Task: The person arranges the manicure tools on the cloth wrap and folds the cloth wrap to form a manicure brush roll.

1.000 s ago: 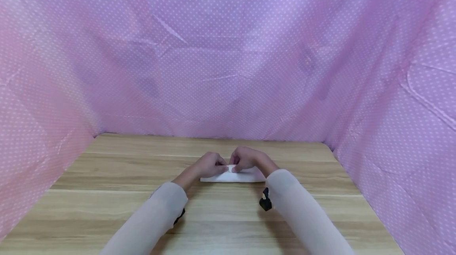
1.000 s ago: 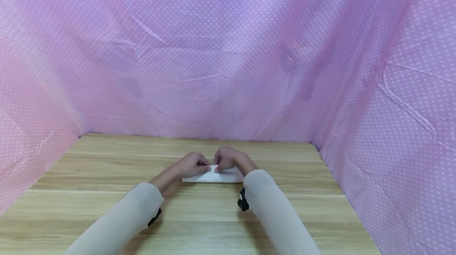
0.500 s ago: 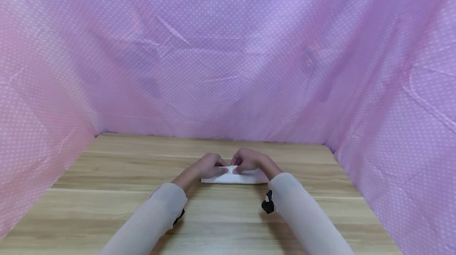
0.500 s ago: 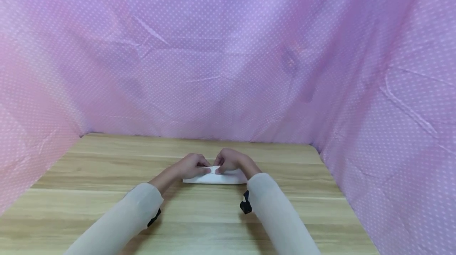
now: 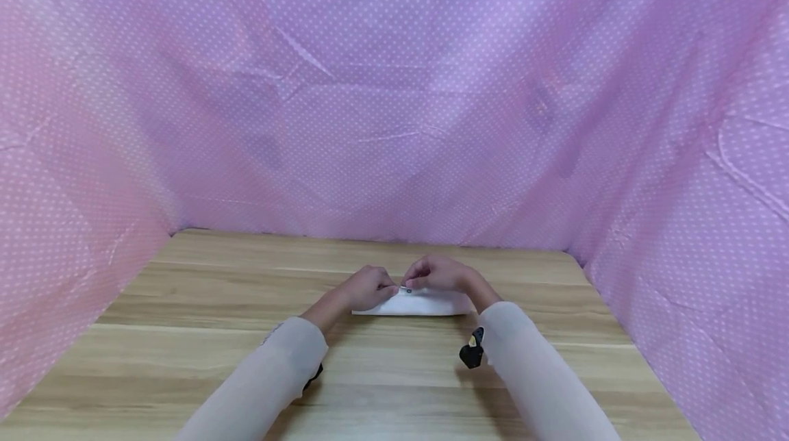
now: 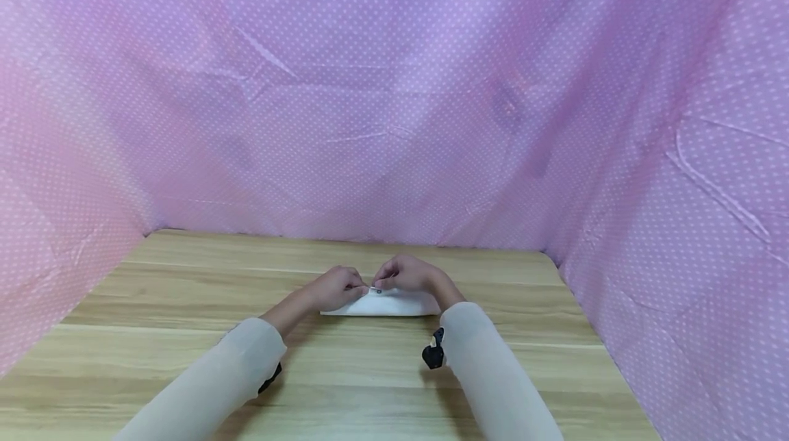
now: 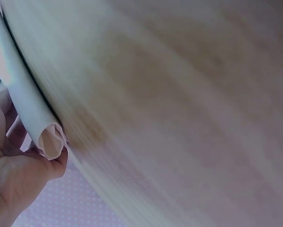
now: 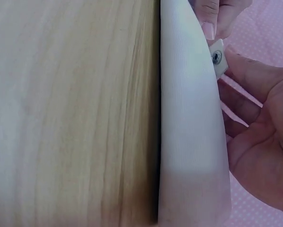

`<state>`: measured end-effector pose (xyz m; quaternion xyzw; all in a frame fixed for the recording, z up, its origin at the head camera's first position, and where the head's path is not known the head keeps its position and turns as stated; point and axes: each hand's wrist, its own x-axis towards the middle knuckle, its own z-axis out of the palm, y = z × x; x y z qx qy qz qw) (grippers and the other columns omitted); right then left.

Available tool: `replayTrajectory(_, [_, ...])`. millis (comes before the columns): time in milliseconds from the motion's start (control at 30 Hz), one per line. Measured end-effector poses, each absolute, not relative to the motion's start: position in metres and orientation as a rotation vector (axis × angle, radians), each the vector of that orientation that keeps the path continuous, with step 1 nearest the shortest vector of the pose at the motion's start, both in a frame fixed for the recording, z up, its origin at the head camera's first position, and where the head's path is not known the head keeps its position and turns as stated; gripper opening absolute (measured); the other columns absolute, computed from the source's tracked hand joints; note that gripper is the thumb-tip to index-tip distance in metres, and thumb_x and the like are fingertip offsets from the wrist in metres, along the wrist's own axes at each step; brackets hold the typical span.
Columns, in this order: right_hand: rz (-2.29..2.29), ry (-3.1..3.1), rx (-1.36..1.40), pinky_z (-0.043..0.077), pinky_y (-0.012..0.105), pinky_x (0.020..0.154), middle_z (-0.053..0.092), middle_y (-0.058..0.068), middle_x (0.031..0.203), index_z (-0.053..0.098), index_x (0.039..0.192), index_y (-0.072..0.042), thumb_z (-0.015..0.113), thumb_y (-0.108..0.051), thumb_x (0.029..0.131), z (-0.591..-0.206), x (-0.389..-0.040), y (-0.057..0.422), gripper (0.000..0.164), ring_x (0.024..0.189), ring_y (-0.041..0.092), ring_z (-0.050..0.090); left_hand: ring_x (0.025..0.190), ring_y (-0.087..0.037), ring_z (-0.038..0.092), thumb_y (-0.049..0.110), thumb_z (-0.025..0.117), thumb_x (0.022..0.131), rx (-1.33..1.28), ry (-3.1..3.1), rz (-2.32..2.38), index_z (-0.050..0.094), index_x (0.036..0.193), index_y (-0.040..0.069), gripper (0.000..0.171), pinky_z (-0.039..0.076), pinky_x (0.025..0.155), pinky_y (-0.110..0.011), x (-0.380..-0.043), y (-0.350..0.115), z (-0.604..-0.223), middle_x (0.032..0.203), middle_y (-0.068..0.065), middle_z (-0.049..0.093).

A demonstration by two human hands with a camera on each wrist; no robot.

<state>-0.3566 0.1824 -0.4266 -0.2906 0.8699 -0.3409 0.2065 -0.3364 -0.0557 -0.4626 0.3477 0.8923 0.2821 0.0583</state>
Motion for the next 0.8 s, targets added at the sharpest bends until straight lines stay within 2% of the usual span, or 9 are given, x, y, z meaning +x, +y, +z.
replayTrajectory(200, [-0.956,2.449,-0.793,0.047,0.035,0.093,0.074,-0.005,0.106,0.079,0.106,-0.014,0.069,-0.018,0.098,-0.425,-0.358,0.184,0.013,0.098,0.011,0.063,0.096,-0.019,0.067,0.018,0.059,0.105,1.05,2.712,0.847,0.078,0.105,0.004,0.024,0.055,0.088,-0.038,-0.337,-0.054,-0.461,0.103,-0.007,0.073])
replayTrajectory(500, [-0.955,2.424,-0.825,0.051,0.031,0.089,0.073,-0.004,0.095,0.077,0.098,-0.011,0.075,-0.007,0.091,-0.425,-0.358,0.179,0.008,0.091,0.013,0.065,0.096,-0.02,0.068,0.018,0.059,0.105,1.035,2.726,0.783,0.078,0.106,0.004,0.024,0.055,0.087,-0.035,-0.335,-0.05,-0.458,0.103,-0.006,0.071])
replayTrajectory(800, [-0.609,2.493,-0.932,0.051,0.025,0.083,0.073,-0.003,0.097,0.076,0.109,-0.005,0.072,-0.009,0.095,-0.413,-0.354,0.165,0.015,0.087,0.005,0.062,0.104,-0.026,0.069,0.015,0.06,0.104,1.049,2.768,0.736,0.077,0.105,0.003,0.021,0.054,0.093,-0.041,-0.332,-0.049,-0.456,0.107,-0.01,0.072])
